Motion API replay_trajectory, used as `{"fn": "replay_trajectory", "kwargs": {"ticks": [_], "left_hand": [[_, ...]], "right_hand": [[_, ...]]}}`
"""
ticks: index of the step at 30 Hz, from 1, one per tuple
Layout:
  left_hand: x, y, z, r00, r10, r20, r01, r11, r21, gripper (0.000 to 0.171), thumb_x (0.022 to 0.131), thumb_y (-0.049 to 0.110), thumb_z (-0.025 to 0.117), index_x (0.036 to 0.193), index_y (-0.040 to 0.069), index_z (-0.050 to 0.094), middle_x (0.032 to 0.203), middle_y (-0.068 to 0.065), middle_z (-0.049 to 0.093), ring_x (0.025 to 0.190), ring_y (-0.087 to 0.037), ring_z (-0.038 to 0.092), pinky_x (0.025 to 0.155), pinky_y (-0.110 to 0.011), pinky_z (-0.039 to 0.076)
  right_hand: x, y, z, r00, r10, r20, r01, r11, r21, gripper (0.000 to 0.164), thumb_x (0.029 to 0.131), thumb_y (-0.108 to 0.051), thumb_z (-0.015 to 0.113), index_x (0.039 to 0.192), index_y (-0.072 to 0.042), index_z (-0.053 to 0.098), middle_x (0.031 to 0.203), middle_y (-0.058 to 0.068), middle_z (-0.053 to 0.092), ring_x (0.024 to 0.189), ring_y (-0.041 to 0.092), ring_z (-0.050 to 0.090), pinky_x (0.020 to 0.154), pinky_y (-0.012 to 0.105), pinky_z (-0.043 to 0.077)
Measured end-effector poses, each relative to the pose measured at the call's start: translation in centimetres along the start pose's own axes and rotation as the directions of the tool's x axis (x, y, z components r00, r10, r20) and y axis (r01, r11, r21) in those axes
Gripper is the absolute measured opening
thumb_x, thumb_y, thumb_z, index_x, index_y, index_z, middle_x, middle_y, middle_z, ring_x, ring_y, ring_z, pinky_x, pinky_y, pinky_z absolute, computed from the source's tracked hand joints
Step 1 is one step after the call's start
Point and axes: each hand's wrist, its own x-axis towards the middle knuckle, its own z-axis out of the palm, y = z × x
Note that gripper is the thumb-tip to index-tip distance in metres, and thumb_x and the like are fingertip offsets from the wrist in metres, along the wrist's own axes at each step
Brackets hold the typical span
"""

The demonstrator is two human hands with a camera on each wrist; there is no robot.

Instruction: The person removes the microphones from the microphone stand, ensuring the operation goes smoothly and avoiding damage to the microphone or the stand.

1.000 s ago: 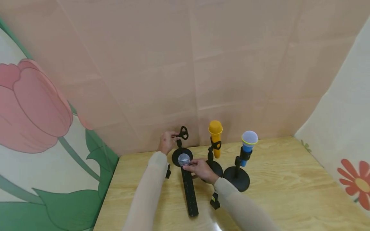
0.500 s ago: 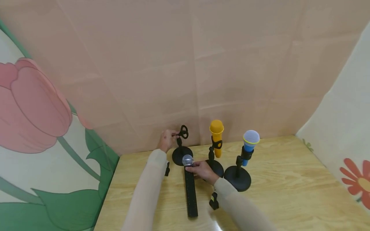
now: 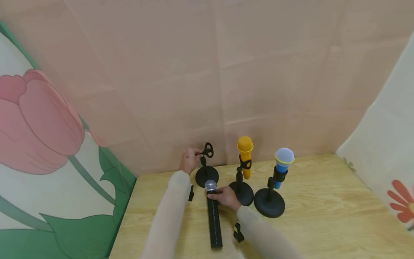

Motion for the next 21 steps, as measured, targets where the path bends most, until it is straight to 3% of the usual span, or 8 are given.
{"fn": "replay_trajectory", "kwargs": {"ticks": [2,3,8,14,21], "left_hand": [[-0.1,0.0,0.0,1.0,-0.006,-0.007,0.006,1.0,0.013,0.018,0.091,-0.003,0.07,0.105,0.003,0.078,0.106,-0.013,0.074,0.098,-0.026,0.07,0.082,-0.035,0.057],[-0.2,0.0,0.0,1.0,-0.004,-0.01,0.004,1.0,0.019,0.018,0.091,-0.003,0.07,0.106,0.003,0.078,0.106,-0.013,0.074,0.098,-0.026,0.07,0.082,-0.035,0.057],[-0.2,0.3,0.0,1.0,-0.012,-0.009,0.012,1.0,0.019,0.018,0.091,-0.003,0.07,0.106,0.002,0.078,0.106,-0.014,0.074,0.099,-0.027,0.07,0.082,-0.035,0.057],[-0.1,0.6,0.1,0.999,-0.051,-0.004,0.051,0.999,0.003,0.02,0.091,-0.005,0.068,0.106,0.003,0.078,0.106,-0.014,0.074,0.098,-0.024,0.07,0.079,-0.033,0.057],[0.0,0.6,-0.1,0.997,-0.072,0.01,0.072,0.997,0.005,0.02,0.092,-0.005,0.068,0.108,0.003,0.077,0.106,-0.013,0.074,0.098,-0.023,0.069,0.08,-0.032,0.057]], "right_hand": [[1.8,1.5,2.3,0.99,0.09,-0.111,-0.099,0.992,-0.082,0.03,0.083,-0.03,0.083,0.072,-0.005,0.071,0.059,0.0,0.052,0.057,0.015,0.045,0.05,0.027,0.035],[2.3,2.3,2.9,0.984,0.092,-0.151,-0.107,0.99,-0.091,0.031,0.083,-0.029,0.084,0.07,-0.005,0.07,0.057,-0.001,0.049,0.056,0.015,0.043,0.049,0.027,0.032],[2.8,4.4,2.5,0.996,0.032,-0.086,-0.036,0.999,-0.037,0.036,0.081,-0.038,0.083,0.084,-0.003,0.077,0.069,-0.003,0.062,0.062,0.014,0.052,0.054,0.027,0.043],[2.8,4.1,2.8,0.984,0.108,-0.141,-0.117,0.992,-0.057,0.039,0.079,-0.034,0.086,0.094,0.001,0.078,0.078,0.003,0.069,0.068,0.014,0.058,0.06,0.029,0.049],[2.8,3.6,3.2,0.98,0.151,-0.13,-0.16,0.985,-0.061,0.039,0.08,-0.034,0.085,0.096,0.0,0.078,0.077,0.003,0.068,0.067,0.015,0.058,0.059,0.028,0.048]]}}
